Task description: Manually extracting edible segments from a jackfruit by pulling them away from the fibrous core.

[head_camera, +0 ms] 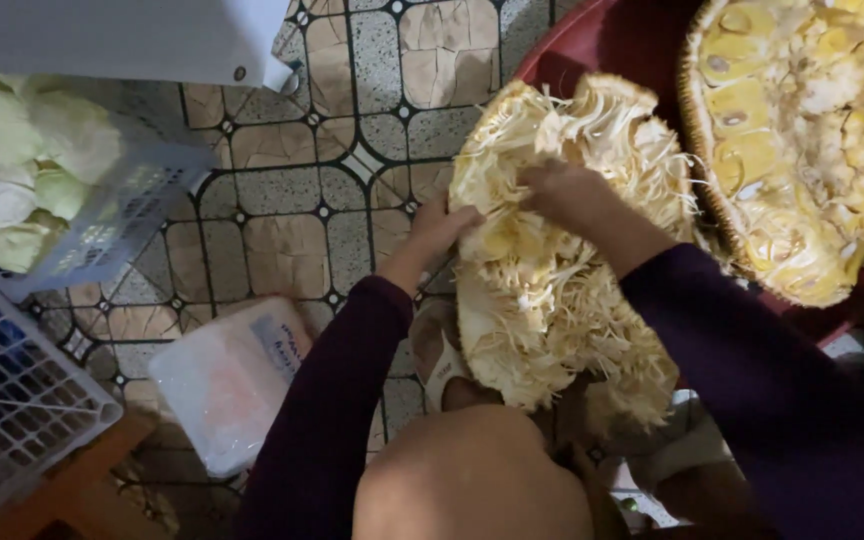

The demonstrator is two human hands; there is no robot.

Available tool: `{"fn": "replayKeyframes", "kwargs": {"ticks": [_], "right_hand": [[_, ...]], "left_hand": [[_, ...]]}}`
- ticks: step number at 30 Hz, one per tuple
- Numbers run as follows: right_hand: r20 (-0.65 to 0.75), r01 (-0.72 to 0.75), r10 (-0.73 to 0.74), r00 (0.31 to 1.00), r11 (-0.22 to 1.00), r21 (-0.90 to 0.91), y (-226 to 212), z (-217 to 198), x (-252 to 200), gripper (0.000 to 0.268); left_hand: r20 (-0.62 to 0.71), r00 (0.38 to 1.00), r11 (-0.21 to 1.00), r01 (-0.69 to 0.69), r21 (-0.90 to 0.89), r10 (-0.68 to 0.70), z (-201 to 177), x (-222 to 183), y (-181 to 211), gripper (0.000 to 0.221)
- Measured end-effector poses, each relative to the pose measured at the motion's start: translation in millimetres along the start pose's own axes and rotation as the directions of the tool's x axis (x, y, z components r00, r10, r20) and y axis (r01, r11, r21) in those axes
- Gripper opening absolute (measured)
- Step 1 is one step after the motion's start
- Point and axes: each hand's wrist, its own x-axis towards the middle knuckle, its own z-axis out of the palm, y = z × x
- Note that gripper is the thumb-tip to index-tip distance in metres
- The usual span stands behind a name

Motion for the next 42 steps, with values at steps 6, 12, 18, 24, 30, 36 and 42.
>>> {"fn": "replayKeyframes", "kwargs": {"ticks": [6,12,18,24,30,36,42], "right_hand": [[0.409,-0.522,0.570,0.713,0.820,-0.235,-54,-31,52,0.034],[0.515,-0.509,0.406,0.755,0.858,0.069,15,-16,29,0.064],[0.568,-0.844,0.627,0.533,0.349,0.407,-4,-62,45,0.048],[0.602,-0.866,0.693,0.396,0.063,0.497,-48,-113,74,0.036],[0.630,-0.911,0.717,0.299,0.017,0.413,-76,-146,83,0.056],[0.639,-0.949,0.745,-0.194,0.024,-0.316,-141,-234,110,0.042],[0.691,-0.360,0.508,0.514,0.859,-0.363,-80,-140,-7,0.069]], "left_hand": [[0.054,0.999,0.999,-0.006,0.038,0.003,-10,-24,20,0.074],[0.047,0.999,0.999,-0.024,-0.030,0.026,-11,-22,9,0.077],[0.098,0.993,0.987,-0.053,-0.149,0.068,-13,-16,-4,0.080],[0.113,0.990,0.987,-0.062,-0.150,0.079,-21,-32,12,0.082],[0.132,0.986,0.989,-0.090,-0.114,0.105,-24,-40,23,0.088],[0.078,0.996,0.999,0.038,-0.011,-0.037,-20,-37,33,0.075],[0.099,0.994,0.998,-0.055,0.029,0.052,-11,-17,1,0.087]]}}
